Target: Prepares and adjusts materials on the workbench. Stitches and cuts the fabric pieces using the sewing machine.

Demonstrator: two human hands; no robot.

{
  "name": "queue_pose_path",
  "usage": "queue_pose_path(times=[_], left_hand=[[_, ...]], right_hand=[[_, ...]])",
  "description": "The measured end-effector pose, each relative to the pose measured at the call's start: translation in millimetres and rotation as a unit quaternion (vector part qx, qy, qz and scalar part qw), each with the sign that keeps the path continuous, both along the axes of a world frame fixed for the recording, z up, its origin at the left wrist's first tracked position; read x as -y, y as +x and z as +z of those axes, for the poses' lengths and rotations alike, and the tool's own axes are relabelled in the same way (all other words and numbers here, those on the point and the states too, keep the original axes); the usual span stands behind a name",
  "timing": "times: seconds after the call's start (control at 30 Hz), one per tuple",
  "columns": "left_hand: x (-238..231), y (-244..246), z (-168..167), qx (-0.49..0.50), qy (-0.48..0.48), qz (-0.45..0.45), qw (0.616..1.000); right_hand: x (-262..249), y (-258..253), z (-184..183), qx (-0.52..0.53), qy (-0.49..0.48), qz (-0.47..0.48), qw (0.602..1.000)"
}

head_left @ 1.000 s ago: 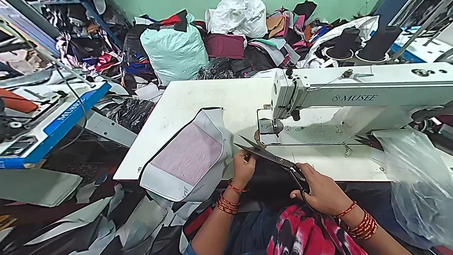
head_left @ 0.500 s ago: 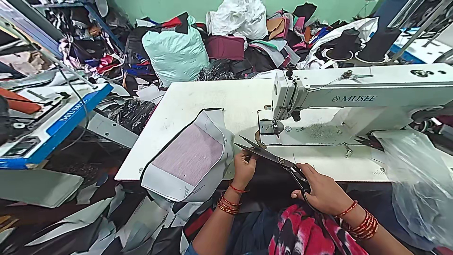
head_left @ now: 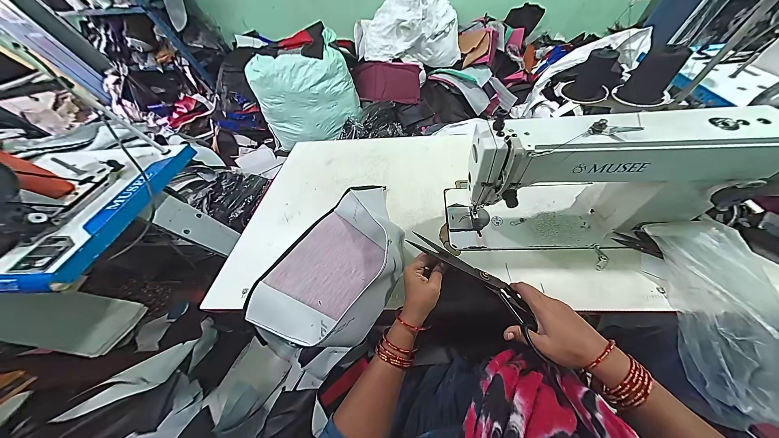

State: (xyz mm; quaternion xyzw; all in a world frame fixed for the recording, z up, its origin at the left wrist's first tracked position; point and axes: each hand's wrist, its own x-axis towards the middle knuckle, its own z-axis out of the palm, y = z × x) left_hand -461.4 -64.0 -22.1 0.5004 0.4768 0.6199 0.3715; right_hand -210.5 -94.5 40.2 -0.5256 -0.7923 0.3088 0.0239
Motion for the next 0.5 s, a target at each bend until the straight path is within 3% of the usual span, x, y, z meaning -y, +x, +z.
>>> queue_pose_path(times=[0.5], left_hand=[[0.2,-2.4,0.2,-0.049,0.005,-0.011,0.999]], right_hand=[[3.2,24.6,-16.2,-0.094,-0.026,-0.092,0.991]])
